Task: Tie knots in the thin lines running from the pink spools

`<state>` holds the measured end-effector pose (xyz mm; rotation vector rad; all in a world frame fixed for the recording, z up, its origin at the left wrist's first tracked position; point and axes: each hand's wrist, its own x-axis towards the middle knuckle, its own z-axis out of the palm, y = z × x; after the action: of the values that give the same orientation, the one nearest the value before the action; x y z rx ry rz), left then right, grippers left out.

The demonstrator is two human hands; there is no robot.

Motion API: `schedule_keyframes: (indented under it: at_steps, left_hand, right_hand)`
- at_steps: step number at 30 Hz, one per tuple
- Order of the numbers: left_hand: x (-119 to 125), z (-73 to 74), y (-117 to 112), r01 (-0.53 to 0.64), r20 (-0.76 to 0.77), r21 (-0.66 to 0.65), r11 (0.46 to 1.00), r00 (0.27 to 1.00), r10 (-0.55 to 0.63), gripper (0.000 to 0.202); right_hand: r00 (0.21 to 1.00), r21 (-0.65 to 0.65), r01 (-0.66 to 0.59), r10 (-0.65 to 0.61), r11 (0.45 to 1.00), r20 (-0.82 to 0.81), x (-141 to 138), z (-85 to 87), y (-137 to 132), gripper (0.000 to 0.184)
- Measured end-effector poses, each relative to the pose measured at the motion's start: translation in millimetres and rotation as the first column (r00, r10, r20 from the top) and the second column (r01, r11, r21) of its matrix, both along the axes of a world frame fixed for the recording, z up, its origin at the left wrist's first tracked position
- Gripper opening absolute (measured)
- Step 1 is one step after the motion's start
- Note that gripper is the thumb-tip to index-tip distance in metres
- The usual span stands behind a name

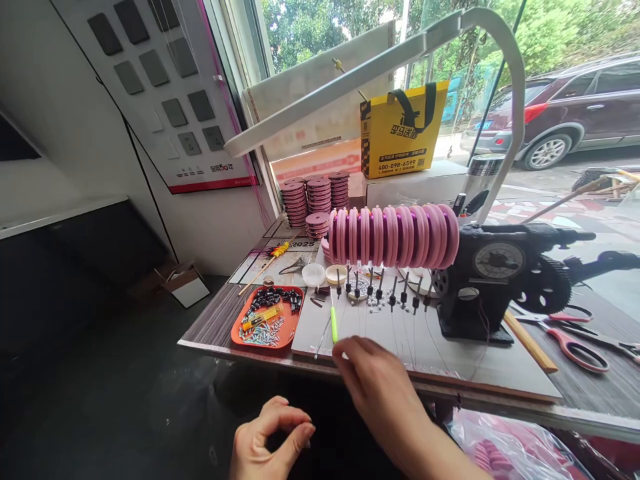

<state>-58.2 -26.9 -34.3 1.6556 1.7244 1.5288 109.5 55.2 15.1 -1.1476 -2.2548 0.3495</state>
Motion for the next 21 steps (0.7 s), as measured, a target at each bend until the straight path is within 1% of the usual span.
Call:
schedule_keyframes:
  at_steps: [2, 4, 6, 10, 13, 16, 18, 20, 21]
  left_hand:
    - [-1, -3.6, -1, 0.022, 0.044, -0.075, 0.997, 0.999, -0.019, 0.030]
    - [-1, -4.5, -1, 0.029, 0.070, -0.118, 0.993, 0.997, -0.021, 0.028]
    - [-1, -3.7, -1, 0.018, 0.060, -0.126, 0.992, 0.998, -0.010, 0.025]
    - [-2, -1.9, -1, 0.006, 0.020, -0.109, 0.994, 1.000, -0.004, 0.026]
    - [-4, -2.6, -1, 0.000, 0.015, -0.126, 0.992, 1.000, 0.002, 0.030]
    - [-6, -3.2, 0, -0.008, 0.018, -0.146, 0.989, 1.000, 0.011, 0.032]
    - [-6, -2.5, 0, -0.007, 0.025, -0.143, 0.990, 1.000, 0.011, 0.032]
    - [-5, -0.8, -1, -0.005, 0.045, -0.130, 0.992, 0.999, 0.010, 0.031]
    - [-5, 0.3, -1, -0.003, 0.057, -0.118, 0.993, 0.998, 0.010, 0.030]
  right_hand:
    - [0.987, 0.002, 0.061, -0.061, 0.998, 0.151, -3, 9.0, 17, 0.014]
    - [0.968, -0.008, 0.106, -0.102, 0.994, 0.232, -10, 15.5, 29, 0.013]
    - [0.937, -0.012, 0.167, -0.155, 0.986, 0.312, -20, 19.3, 36, 0.012]
    - [0.873, -0.020, 0.289, -0.255, 0.957, 0.416, -36, 22.6, 45, 0.018]
    - [0.834, -0.042, 0.363, -0.304, 0.931, 0.461, -41, 27.8, 51, 0.019]
    - [0.801, -0.074, 0.422, -0.333, 0.904, 0.498, -32, 37.0, 47, 0.019]
    - [0.787, -0.091, 0.440, -0.335, 0.893, 0.518, -17, 40.5, 35, 0.020]
    - [0.793, -0.098, 0.423, -0.316, 0.901, 0.520, 5, 37.2, 16, 0.019]
    - [0.811, -0.103, 0.393, -0.292, 0.914, 0.507, 17, 32.4, 5, 0.020]
